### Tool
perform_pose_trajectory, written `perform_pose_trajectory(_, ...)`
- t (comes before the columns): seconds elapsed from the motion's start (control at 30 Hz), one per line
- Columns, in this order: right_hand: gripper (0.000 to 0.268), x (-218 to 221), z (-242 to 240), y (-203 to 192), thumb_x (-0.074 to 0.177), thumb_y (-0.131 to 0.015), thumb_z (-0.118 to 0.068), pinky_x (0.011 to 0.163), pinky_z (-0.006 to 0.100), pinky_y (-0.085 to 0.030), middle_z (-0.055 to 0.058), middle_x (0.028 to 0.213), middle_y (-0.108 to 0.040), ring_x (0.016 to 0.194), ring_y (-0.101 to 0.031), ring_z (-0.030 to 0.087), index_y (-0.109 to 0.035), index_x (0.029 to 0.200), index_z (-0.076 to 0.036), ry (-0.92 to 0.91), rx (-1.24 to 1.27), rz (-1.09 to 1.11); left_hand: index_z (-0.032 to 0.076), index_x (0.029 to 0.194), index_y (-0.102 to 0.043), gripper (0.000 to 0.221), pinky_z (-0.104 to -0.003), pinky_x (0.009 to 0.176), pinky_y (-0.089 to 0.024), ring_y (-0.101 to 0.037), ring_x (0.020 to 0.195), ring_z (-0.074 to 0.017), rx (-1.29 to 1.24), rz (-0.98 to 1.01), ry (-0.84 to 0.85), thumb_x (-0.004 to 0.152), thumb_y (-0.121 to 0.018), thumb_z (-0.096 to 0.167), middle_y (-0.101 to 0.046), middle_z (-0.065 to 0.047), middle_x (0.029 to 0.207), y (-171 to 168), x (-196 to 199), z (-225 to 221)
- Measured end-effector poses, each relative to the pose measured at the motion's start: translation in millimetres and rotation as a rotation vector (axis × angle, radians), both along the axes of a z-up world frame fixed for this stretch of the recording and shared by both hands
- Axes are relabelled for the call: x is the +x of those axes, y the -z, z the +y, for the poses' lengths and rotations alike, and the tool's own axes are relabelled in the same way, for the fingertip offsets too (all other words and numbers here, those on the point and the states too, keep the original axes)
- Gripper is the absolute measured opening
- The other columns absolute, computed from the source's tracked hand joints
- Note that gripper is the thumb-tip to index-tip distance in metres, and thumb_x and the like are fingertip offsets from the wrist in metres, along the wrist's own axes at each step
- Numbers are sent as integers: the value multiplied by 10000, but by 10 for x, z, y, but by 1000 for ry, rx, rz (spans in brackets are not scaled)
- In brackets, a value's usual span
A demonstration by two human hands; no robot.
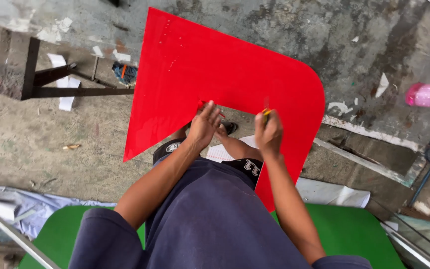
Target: Trimming excess material from a large red vinyl letter using a utility knife on a workshop floor.
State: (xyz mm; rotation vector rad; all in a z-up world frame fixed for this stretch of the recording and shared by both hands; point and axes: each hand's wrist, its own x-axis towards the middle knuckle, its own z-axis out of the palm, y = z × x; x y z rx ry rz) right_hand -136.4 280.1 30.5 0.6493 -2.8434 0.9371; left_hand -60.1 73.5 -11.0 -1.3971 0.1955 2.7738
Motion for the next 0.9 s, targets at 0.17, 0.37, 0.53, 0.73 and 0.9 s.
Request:
perform_pose_trajectory(0.17,347,-593,723,-145,928,-811,-226,855,539,-460,222,1040,-544,929,-573,513,-552,861,-5,274,202,81,74,1210,-476,485,-455,1138,-380,-536,1288,-271,-74,-50,-119,945,-836,263,-502,-88,1291,559,-122,251)
perform_pose_trajectory(0.37,654,-864,2107,573,798,-988,-451,946,531,-483,212,1214,-567,1070,-614,450,-578,1021,7,547,289,13,20,1365,-396,625,-523,1141,-428,-521,1326,-355,-189,-58,-179,966,-809,266,-445,-179,1361,413,-197,285)
perform_pose_trajectory(0.53,586,-811,2382,448,668,-1040,-490,668,406,-552,86,783,-625,755,-709,365,-658,849,-84,793,217,-197,54,1337,-452,566,-531,1117,-454,-557,1256,-306,-200,-63,-195,961,-809,281,-491,-134,1300,422,-98,314)
perform_pose_trajectory(0.73,454,-548,2652,509,727,-998,-424,538,409,-514,117,672,-647,663,-705,358,-690,833,-108,707,268,-343,12,1389,-405,622,-509,1112,-476,-563,1250,-314,-189,-76,-185,974,-801,254,-470,-166,1306,613,115,452)
perform_pose_trajectory(0.9,392,-416,2791,432,837,-902,-347,539,453,-509,179,681,-638,577,-668,372,-662,885,-42,680,193,-516,-10,1493,-336,668,-621,1200,-308,-464,1375,-414,-227,-96,-198,1009,-733,223,-420,-223,1354,394,171,604)
